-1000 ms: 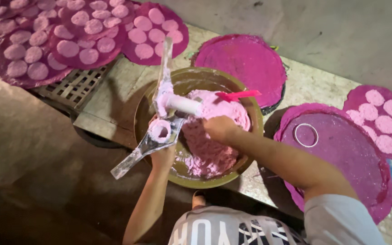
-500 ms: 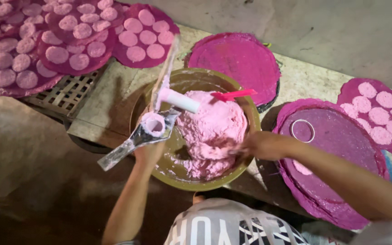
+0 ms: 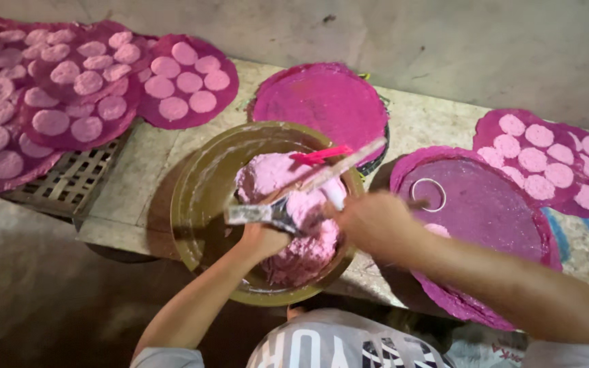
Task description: The person scoops pink dough from a large bowl using a metal scoop and places it onto a purple tray. They use a circular cutter to form uniform round portions and arrange them on the tray. The process is repeated to fill multiple trays with neatly arranged dough circles.
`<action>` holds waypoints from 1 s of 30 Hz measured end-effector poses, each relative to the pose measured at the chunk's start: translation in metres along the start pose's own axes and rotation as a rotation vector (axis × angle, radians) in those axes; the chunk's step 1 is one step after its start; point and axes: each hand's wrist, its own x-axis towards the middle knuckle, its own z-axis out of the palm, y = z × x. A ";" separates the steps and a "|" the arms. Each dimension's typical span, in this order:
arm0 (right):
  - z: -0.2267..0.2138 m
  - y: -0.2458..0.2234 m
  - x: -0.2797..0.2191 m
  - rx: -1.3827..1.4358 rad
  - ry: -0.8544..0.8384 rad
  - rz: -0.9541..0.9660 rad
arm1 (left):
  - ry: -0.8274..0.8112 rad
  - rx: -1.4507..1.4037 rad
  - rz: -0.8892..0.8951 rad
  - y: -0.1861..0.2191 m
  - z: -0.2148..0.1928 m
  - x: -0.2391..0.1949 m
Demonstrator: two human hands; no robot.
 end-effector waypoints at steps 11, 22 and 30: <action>-0.023 0.015 -0.087 0.140 -0.040 0.162 | 0.049 0.017 0.146 -0.020 -0.026 -0.004; -0.038 0.006 -0.086 0.162 0.065 0.177 | -0.270 -0.313 -0.347 -0.011 -0.029 0.006; -0.023 0.025 -0.077 -0.070 0.236 0.003 | 0.007 -0.175 0.223 0.011 -0.037 0.005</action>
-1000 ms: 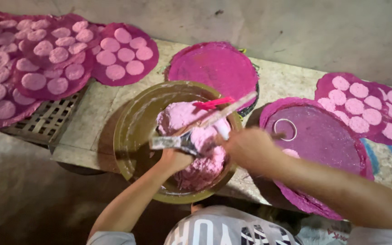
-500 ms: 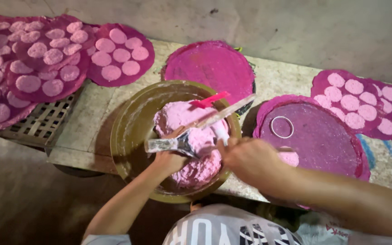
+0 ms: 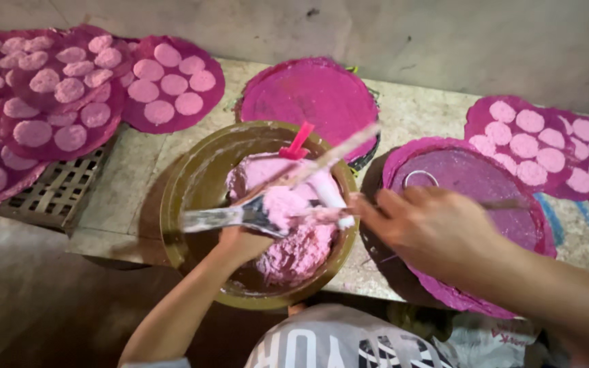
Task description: The person scoops pink dough from a large bowl using a metal scoop and places it onto a purple tray. They use a circular cutter to form uniform round portions and arrange them on the tray. The process is repeated to fill multiple trays with neatly arranged dough circles.
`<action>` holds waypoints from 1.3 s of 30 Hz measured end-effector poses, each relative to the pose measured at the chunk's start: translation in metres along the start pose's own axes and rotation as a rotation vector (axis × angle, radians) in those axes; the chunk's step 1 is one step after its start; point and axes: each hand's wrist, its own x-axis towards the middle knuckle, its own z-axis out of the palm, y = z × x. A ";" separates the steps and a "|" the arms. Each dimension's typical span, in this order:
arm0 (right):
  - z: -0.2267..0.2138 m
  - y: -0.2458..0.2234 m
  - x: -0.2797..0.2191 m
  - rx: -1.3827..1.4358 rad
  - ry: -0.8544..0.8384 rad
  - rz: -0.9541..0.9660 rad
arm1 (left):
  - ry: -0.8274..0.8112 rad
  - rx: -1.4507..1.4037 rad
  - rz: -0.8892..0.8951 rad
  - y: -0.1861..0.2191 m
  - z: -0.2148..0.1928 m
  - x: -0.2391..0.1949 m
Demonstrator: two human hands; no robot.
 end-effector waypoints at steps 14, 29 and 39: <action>-0.020 -0.006 -0.010 0.128 -0.084 0.103 | 0.171 0.169 0.106 -0.002 0.001 0.012; -0.003 0.009 -0.038 0.050 0.120 0.201 | 0.156 0.090 0.062 0.013 -0.033 0.012; -0.028 -0.035 0.037 -0.114 0.052 -0.138 | 0.134 -0.158 0.174 0.024 0.012 0.009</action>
